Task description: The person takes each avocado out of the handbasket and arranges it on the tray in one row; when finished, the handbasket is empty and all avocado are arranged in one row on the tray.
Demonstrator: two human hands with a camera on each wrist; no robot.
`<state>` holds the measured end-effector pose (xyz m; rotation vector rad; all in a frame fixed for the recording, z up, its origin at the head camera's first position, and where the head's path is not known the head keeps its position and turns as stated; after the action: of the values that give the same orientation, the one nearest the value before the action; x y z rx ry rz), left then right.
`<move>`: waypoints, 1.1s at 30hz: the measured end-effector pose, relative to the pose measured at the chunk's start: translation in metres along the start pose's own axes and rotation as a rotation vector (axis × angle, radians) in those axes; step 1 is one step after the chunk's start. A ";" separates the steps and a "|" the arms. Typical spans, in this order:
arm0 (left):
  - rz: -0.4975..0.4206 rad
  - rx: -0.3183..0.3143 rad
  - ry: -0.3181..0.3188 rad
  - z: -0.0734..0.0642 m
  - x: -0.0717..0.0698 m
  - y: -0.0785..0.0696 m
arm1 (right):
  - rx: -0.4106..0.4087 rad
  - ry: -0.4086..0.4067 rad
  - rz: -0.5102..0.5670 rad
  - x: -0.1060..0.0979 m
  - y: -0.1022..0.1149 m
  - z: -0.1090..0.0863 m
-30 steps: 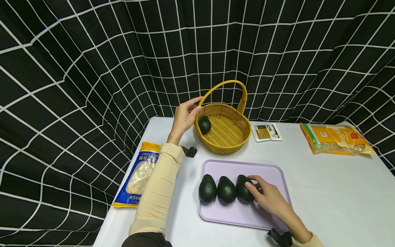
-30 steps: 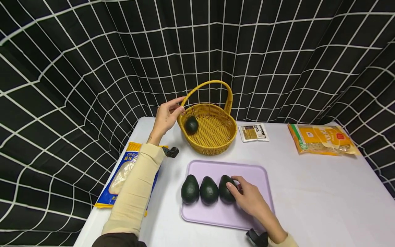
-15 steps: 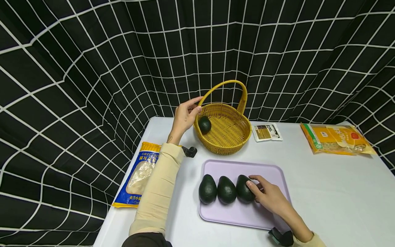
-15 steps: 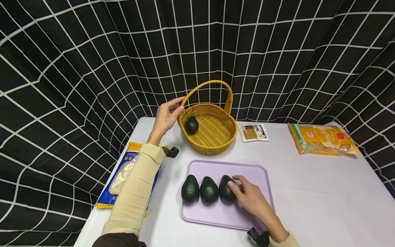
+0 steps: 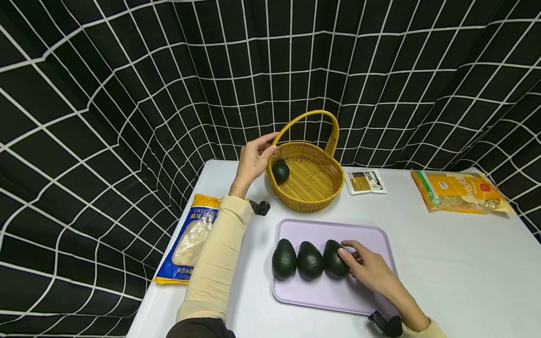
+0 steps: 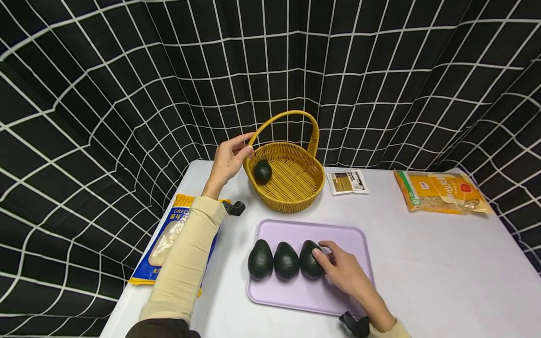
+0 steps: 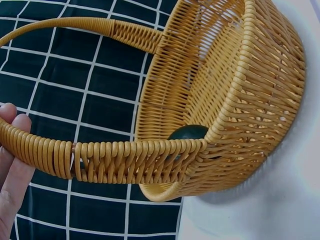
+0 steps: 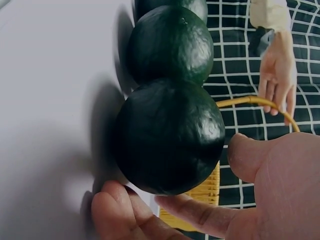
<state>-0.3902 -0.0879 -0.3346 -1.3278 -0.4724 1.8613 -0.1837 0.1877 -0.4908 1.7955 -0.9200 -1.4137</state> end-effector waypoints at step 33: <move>-0.007 -0.027 0.017 0.000 0.000 0.001 | -0.296 -0.022 -0.138 -0.044 0.067 0.032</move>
<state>-0.3907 -0.0887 -0.3352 -1.3570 -0.4948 1.8425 -0.2303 0.1869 -0.4179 1.6470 -0.5704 -1.5679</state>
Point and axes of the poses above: each hand's wrist, its own z-axis towards the middle knuckle, its own x-axis out of the palm, y = z × x, the point moved 8 cm from there along z, towards the middle knuckle, and after that the axes turned 15 degrees about z, right-handed, at the moved point
